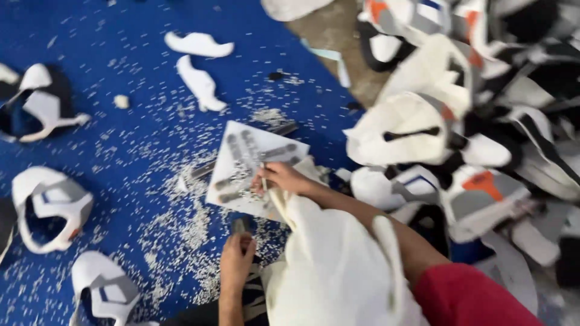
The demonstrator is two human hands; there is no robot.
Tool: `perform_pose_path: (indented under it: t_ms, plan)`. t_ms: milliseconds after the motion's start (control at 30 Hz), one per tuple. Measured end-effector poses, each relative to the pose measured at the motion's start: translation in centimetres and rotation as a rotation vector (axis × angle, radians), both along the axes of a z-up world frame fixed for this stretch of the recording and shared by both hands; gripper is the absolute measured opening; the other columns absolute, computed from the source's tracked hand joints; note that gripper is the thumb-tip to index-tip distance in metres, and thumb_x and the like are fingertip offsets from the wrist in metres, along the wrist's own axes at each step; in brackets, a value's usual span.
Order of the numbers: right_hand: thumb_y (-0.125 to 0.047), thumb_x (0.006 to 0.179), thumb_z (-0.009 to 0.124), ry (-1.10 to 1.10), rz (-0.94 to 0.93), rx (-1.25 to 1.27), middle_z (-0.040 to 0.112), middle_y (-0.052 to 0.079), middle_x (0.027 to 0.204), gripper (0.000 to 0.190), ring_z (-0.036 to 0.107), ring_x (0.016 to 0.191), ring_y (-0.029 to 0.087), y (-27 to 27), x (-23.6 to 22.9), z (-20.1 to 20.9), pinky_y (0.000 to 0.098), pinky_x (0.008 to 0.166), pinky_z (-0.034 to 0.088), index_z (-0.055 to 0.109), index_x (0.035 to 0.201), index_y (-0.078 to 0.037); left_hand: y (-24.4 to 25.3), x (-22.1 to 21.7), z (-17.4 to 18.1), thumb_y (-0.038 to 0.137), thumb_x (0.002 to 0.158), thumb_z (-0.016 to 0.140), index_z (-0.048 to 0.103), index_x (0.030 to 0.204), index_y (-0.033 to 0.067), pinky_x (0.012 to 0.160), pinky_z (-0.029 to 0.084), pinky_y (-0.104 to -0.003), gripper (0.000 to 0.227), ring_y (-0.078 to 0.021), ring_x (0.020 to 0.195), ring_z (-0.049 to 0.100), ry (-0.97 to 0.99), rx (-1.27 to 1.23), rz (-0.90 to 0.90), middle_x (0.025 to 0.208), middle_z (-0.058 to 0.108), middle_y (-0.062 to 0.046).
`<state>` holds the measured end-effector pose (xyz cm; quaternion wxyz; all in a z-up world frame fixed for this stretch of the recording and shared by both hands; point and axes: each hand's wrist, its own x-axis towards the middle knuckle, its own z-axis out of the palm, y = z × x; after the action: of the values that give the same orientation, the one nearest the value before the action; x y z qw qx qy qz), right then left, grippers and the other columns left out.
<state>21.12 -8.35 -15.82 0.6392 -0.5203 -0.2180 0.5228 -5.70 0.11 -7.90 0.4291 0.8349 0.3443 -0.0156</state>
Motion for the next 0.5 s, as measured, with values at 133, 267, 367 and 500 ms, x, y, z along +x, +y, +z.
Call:
perform_pose_path:
  t_ms: [133,267,367,500]
  plan:
    - [-0.022,0.11,0.048,0.114,-0.146,0.054,0.073,0.015,0.103,0.034,0.076,0.088,0.022,-2.8,1.3,1.1,0.0344,0.081,0.064,0.064,0.111,0.008,1.4,-4.0,-8.8,0.023,0.084,0.07,0.071,0.107,0.0126,0.086,0.052,-0.044,0.025,-0.0326,0.099,0.063,0.055,0.372,-0.173,0.108,0.064,-0.014]
    - [-0.019,0.11,0.047,-0.019,-0.285,0.075,0.072,0.005,0.11,0.029,0.068,0.082,0.014,-13.0,2.1,8.4,0.027,0.073,0.054,0.068,0.121,-0.001,3.4,-6.9,-15.3,0.023,0.085,0.067,0.069,0.113,0.0163,0.089,0.053,-0.048,0.03,-0.0333,0.107,0.062,-0.006,0.146,-0.271,0.115,0.065,-0.013]
    - [-0.001,0.095,0.058,-0.349,-0.434,-0.046,0.074,0.007,0.11,0.02,0.061,0.085,0.018,-22.2,3.0,11.8,0.0311,0.077,0.049,0.073,0.109,0.0,5.2,-8.8,-16.0,0.02,0.091,0.058,0.057,0.132,0.0163,0.091,0.057,-0.048,0.042,-0.0273,0.116,0.062,-0.11,-0.881,-0.134,0.129,0.064,-0.011]
    - [0.001,0.094,0.061,-0.78,-0.747,-0.276,0.072,0.006,0.116,0.006,0.069,0.106,0.018,-37.7,3.8,12.7,0.0319,0.088,0.054,0.064,0.092,-0.003,6.8,-15.3,-16.2,0.02,0.091,0.058,0.057,0.132,0.0165,0.091,0.057,-0.048,0.042,-0.0274,0.116,0.062,-0.079,-0.841,-0.216,0.13,0.063,-0.011]
